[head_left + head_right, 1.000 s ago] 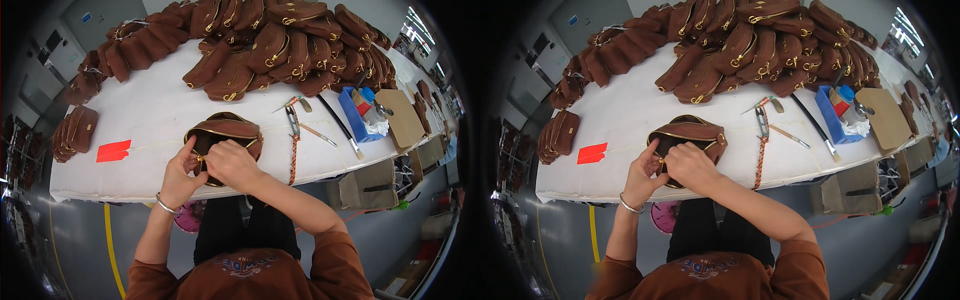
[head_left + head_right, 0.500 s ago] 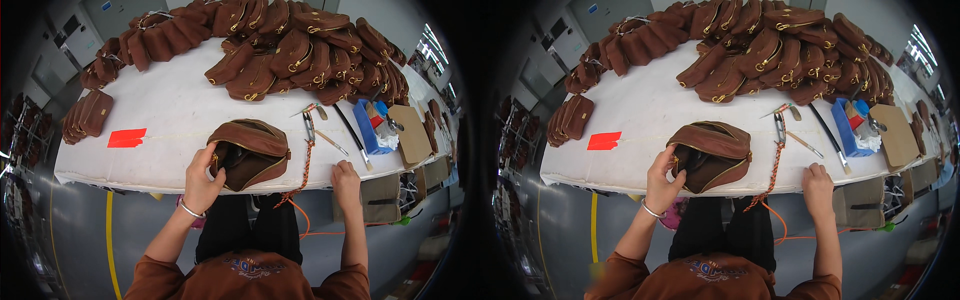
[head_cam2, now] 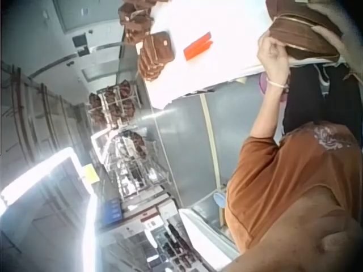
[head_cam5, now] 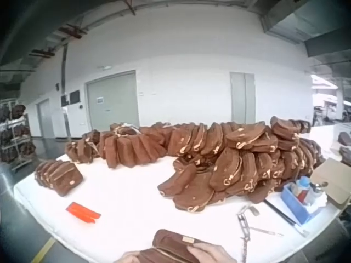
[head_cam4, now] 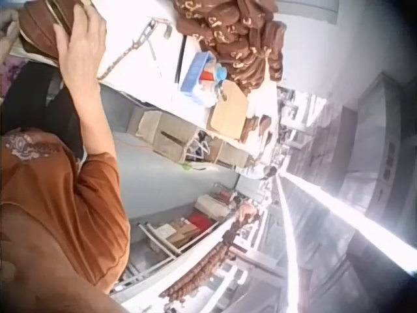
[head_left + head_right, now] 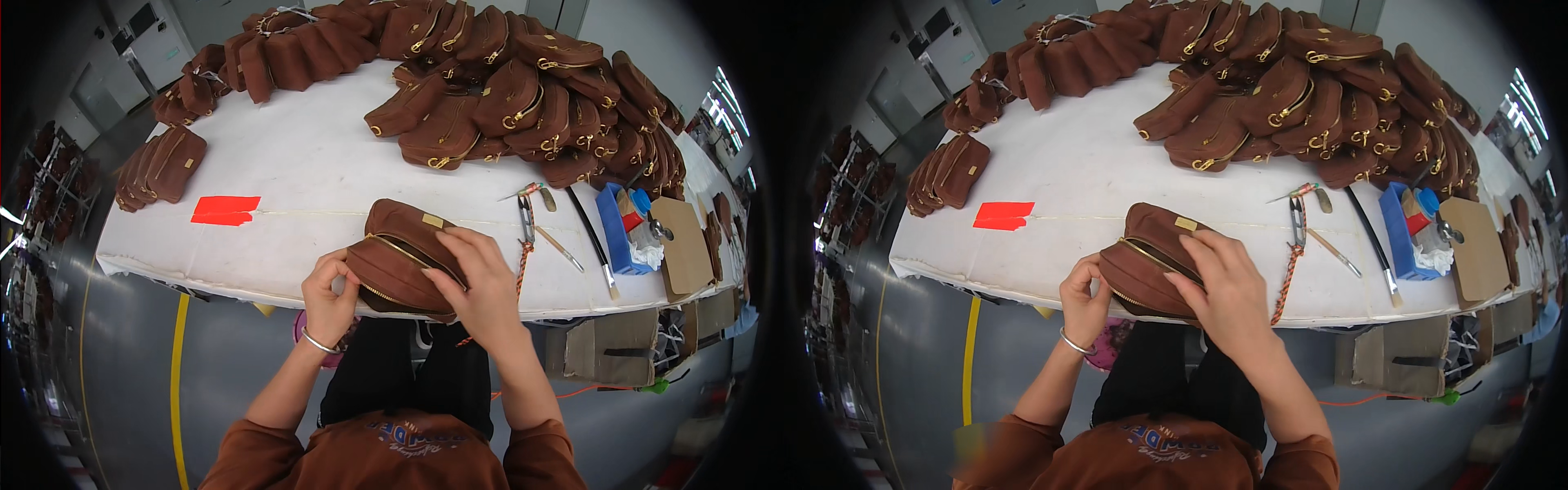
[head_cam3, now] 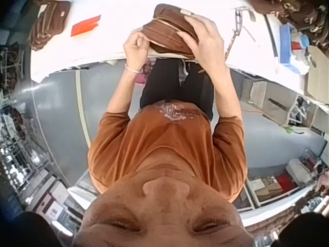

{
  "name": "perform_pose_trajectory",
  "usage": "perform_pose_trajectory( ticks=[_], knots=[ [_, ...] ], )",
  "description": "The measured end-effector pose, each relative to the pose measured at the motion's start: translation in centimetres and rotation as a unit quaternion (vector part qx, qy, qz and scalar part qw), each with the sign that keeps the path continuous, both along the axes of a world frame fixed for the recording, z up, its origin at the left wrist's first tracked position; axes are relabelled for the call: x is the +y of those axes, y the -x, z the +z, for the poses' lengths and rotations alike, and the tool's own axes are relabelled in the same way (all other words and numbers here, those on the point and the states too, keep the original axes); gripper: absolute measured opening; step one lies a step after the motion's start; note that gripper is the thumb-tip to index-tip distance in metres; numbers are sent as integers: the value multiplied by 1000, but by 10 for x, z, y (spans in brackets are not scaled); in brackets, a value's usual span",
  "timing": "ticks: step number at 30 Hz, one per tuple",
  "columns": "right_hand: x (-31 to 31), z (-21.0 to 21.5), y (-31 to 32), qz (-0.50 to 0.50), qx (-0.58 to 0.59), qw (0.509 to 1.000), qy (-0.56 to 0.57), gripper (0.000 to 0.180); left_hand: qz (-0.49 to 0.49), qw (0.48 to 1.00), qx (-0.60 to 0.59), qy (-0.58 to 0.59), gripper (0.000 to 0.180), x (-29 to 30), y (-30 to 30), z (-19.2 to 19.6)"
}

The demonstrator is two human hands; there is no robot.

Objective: Inspecting leather bags and trimming loose threads with thread snips at a workshop station.

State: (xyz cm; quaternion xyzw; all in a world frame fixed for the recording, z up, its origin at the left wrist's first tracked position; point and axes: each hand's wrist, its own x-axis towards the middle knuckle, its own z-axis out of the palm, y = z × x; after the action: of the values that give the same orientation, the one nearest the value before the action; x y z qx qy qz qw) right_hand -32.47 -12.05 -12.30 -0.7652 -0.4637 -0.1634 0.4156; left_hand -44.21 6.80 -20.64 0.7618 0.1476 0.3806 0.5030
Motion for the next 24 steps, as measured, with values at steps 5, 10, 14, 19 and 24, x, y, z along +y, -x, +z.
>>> perform_pose_trajectory(
  ticks=[5, 10, 14, 19, 24],
  knots=[
    [26, -21, -4, -21, -39, 997, 58, 40, -28, 989, -15, 144, 14, -1, 5, 19],
    [36, -31, 2, 9, -38, 996, 81, 30, -15, 967, 27, 251, 36, 3, -15, 30],
    [40, -28, 1, 10, -50, 997, 51, 25, 109, 993, 35, 31, 42, 8, -32, 25],
    [43, -25, 3, -28, -33, 999, 4, 14, 86, 995, -6, 40, 59, 0, -41, 33],
    [50, -28, 10, -14, -39, 999, 8, 16, 89, 993, 46, -63, 51, 7, -50, 29]
  ],
)
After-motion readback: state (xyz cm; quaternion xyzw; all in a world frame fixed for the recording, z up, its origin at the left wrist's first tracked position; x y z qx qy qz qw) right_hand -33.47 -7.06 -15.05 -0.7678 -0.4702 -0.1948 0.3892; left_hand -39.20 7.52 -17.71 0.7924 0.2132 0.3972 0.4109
